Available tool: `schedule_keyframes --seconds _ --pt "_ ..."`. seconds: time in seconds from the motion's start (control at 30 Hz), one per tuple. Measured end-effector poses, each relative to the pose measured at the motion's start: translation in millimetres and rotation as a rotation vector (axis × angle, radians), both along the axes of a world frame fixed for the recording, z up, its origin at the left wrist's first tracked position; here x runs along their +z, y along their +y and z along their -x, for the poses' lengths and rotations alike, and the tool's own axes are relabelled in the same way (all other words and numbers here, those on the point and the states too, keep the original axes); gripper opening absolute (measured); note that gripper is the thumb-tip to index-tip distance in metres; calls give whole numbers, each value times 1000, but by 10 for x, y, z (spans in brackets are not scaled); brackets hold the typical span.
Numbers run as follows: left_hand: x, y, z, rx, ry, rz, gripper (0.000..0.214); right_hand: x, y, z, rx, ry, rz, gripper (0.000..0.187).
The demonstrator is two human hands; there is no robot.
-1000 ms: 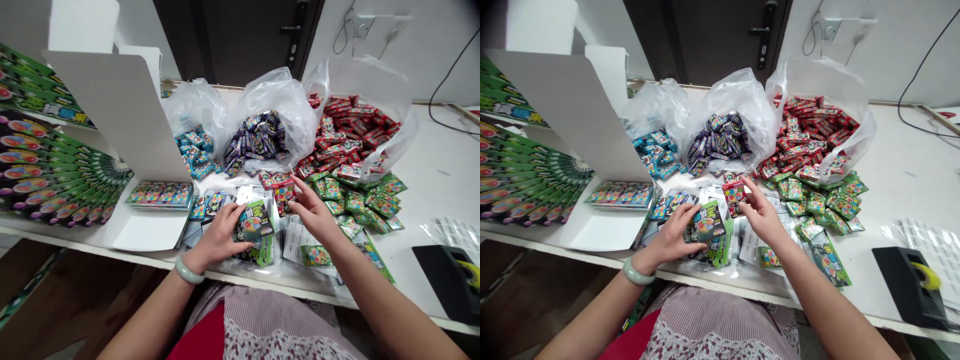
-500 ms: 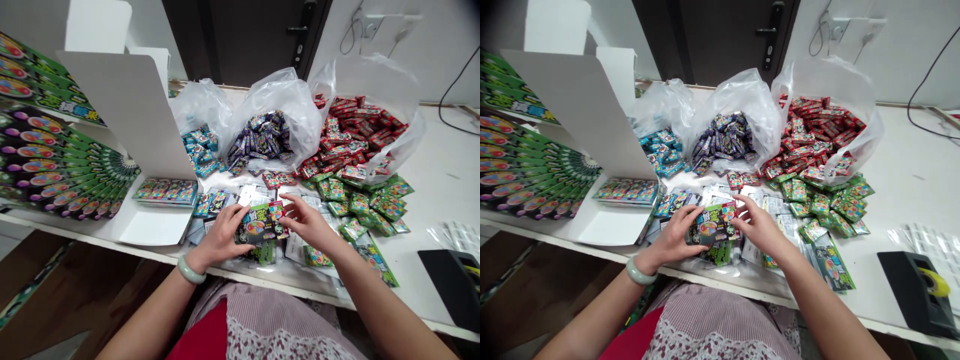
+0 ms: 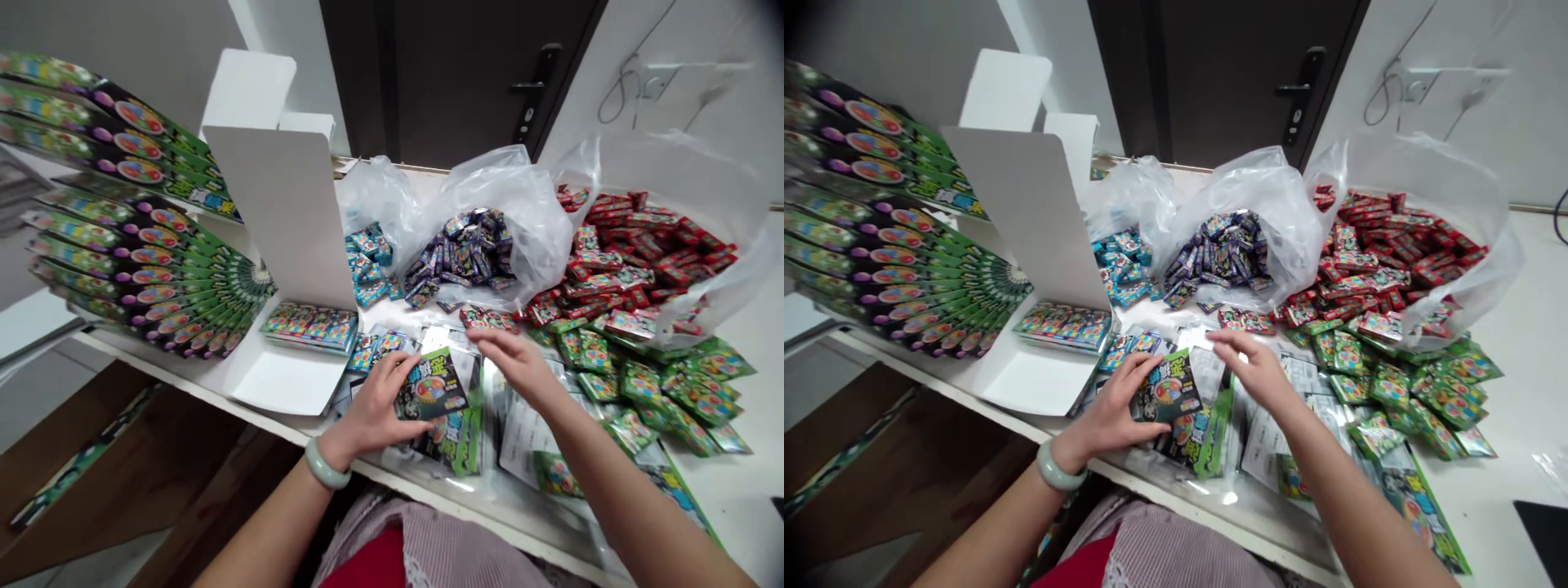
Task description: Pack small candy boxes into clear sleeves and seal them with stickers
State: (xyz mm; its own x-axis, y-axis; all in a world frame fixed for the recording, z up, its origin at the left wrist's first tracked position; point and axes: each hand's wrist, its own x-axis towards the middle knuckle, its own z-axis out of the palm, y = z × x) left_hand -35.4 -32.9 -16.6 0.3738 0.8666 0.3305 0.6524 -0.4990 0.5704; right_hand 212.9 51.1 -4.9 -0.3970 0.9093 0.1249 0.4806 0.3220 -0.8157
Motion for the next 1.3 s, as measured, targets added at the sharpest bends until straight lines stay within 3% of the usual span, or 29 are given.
schedule_keyframes --seconds 0.07,0.13,0.27,0.4,0.5,0.6,0.73,0.83,0.93,1.0,1.13,1.3 --pt "34 -15 55 12 -7 11 96 -11 422 238 -69 -160 -183 29" --pt "60 -27 87 10 -7 17 100 -27 808 568 131 -448 -375 28" --pt "73 -41 117 15 -11 22 103 -58 1285 1186 256 -537 -406 26" --pt "55 -50 185 55 -17 25 100 -29 1408 1308 226 -549 -350 15" --pt "47 -38 247 75 -16 23 98 54 1302 1022 126 -501 -270 19" --pt "42 -3 262 105 -25 -1 95 145 996 556 37 -396 -151 36" --pt "2 56 166 132 -18 -39 91 229 396 17 -91 208 117 48" --pt "-49 84 42 81 -8 -60 92 257 4 -149 -185 438 133 45" --pt "-79 94 -60 26 3 -63 94 264 -234 -179 -212 418 113 54" --pt "-79 91 -93 0 11 -61 95 265 -310 -193 -141 325 163 52" --pt "-61 59 -94 -18 51 -95 96 288 -347 -258 -5 113 242 41" --pt "-57 6 -73 11 42 -106 96 363 -362 -282 -23 108 256 39"
